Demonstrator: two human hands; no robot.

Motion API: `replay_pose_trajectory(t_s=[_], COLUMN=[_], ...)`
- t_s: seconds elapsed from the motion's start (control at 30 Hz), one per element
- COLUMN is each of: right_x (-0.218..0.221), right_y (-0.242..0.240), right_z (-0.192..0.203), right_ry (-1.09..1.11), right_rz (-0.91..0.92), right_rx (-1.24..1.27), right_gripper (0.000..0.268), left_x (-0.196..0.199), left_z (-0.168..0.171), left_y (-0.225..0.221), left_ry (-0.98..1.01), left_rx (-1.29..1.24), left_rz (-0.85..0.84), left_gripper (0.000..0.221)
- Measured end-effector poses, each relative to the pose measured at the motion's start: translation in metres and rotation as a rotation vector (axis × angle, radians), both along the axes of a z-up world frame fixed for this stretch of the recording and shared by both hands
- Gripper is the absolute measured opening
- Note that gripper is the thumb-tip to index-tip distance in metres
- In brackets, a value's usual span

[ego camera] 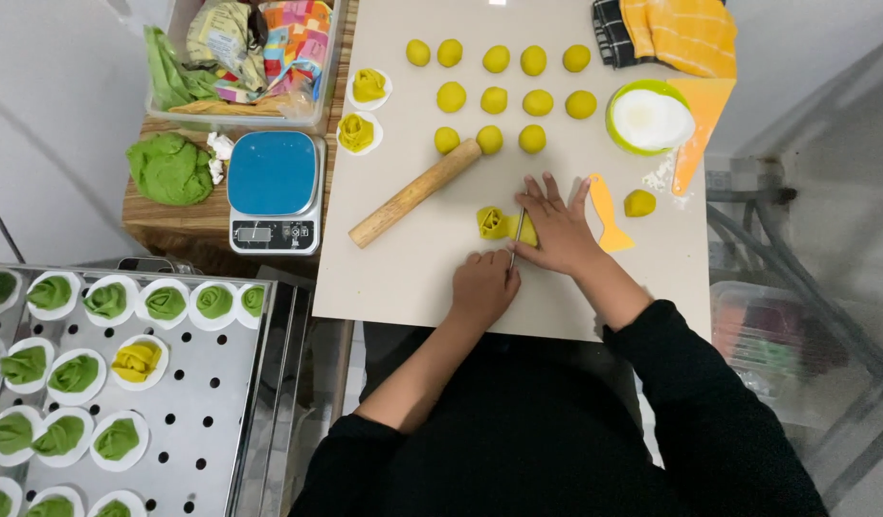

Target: Rolling out yellow dough with a rolling pin, cutting it into strips with a plastic scraper, and folding the strips into a decorative flower-like shape.

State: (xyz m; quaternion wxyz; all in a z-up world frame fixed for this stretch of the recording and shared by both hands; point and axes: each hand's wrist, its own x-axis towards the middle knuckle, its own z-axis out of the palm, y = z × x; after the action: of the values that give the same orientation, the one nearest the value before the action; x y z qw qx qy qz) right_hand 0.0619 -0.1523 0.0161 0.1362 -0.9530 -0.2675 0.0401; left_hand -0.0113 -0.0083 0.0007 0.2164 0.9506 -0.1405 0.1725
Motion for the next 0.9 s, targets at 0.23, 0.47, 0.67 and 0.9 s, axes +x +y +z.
replay_pose_trajectory(t_s=[0.23, 0.47, 0.67, 0.9], right_x=[0.018, 0.016, 0.015, 0.008], right_y=[0.017, 0.015, 0.009, 0.003], right_z=[-0.004, 0.001, -0.007, -0.006], right_ry=[0.025, 0.070, 0.070, 0.054], right_rz=[0.073, 0.045, 0.029, 0.003], right_rx=[-0.044, -0.026, -0.028, -0.009], right_gripper=[0.084, 0.086, 0.090, 0.089], left_x=[0.002, 0.002, 0.001, -0.001], left_z=[-0.007, -0.003, -0.001, 0.014], left_y=[0.001, -0.001, 0.000, 0.003], left_ry=[-0.047, -0.081, -0.070, -0.020], left_rx=[0.000, -0.003, -0.002, 0.009], left_rz=[0.015, 0.008, 0.016, -0.025], left_gripper=[0.011, 0.016, 0.017, 0.020])
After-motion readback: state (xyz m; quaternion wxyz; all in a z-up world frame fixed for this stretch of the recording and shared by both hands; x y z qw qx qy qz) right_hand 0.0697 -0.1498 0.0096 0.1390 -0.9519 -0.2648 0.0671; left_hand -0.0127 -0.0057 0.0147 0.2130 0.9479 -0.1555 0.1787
